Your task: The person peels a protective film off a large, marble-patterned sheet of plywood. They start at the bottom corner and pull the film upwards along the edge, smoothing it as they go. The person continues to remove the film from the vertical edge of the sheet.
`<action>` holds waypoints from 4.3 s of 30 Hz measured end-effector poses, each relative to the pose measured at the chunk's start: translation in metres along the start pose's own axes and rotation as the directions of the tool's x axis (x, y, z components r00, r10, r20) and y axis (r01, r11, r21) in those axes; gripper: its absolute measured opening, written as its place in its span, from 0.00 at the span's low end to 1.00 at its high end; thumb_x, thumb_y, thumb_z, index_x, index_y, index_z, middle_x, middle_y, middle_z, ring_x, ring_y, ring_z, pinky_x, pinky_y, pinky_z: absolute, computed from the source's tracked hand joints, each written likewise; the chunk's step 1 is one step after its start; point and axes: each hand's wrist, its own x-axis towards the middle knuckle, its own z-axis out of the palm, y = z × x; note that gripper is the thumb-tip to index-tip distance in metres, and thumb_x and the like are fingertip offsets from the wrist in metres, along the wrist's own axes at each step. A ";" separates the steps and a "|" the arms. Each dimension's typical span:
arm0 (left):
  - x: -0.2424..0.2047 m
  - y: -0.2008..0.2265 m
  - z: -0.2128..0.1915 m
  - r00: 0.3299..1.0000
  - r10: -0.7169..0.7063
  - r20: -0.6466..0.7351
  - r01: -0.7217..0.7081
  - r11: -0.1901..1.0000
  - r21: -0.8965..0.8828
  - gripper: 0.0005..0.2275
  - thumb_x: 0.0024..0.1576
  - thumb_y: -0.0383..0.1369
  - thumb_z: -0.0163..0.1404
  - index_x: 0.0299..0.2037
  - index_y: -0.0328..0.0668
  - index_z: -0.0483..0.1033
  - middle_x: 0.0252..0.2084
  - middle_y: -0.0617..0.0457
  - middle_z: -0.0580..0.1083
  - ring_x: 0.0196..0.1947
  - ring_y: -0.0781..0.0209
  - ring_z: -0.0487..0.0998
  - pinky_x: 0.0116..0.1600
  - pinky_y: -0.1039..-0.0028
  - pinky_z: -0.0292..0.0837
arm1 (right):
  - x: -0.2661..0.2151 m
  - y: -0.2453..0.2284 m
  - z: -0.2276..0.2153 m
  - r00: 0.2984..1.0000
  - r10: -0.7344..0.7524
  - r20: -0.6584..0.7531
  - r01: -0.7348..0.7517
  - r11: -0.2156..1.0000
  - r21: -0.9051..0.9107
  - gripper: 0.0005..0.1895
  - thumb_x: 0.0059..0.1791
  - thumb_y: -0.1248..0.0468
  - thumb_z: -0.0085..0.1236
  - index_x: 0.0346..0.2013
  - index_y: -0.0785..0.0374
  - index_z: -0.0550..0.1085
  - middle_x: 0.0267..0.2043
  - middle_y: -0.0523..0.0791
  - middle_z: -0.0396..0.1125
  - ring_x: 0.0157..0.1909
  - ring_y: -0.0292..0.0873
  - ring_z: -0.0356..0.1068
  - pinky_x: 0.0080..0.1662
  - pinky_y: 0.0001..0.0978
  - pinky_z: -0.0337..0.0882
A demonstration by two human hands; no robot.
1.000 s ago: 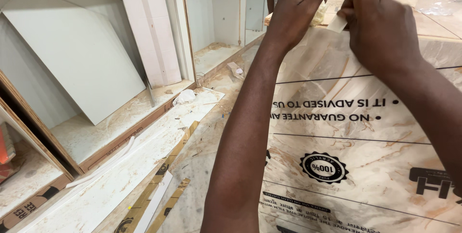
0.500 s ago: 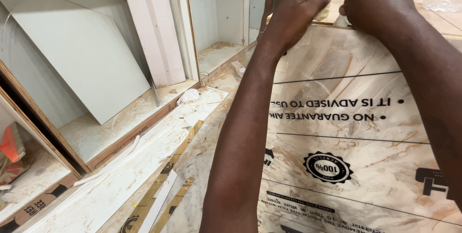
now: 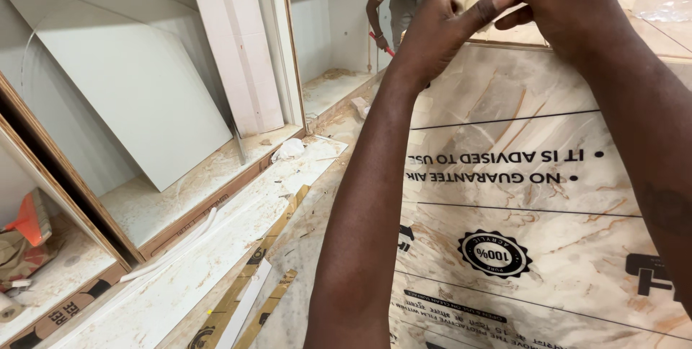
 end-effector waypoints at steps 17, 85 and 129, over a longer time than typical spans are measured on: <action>0.011 -0.007 0.011 0.971 -0.180 -0.158 0.162 0.980 -0.119 0.45 0.53 0.66 0.42 0.70 0.36 0.52 0.54 0.36 0.77 0.34 0.49 0.90 0.35 0.69 0.84 | -0.065 0.002 0.062 0.852 -0.440 0.284 0.375 0.134 -0.917 0.12 0.52 0.58 0.65 0.38 0.63 0.76 0.42 0.46 0.70 0.48 0.47 0.72 0.51 0.46 0.72; 0.014 -0.044 -0.007 0.966 -0.208 -0.152 0.177 0.965 -0.194 0.43 0.61 0.65 0.41 0.76 0.38 0.54 0.68 0.39 0.66 0.64 0.50 0.67 0.66 0.58 0.64 | -0.023 0.028 0.036 0.932 -0.361 -0.035 0.198 0.586 -0.786 0.08 0.57 0.69 0.63 0.39 0.69 0.72 0.33 0.50 0.72 0.35 0.53 0.74 0.39 0.46 0.70; -0.085 0.082 0.007 0.932 -0.362 -0.003 0.346 0.894 -0.286 0.36 0.66 0.51 0.45 0.79 0.45 0.43 0.62 0.37 0.67 0.57 0.48 0.74 0.60 0.57 0.74 | -0.082 0.003 0.041 0.906 -0.413 0.095 0.366 0.652 -0.664 0.31 0.53 0.71 0.64 0.68 0.66 0.63 0.60 0.56 0.63 0.64 0.59 0.67 0.62 0.49 0.69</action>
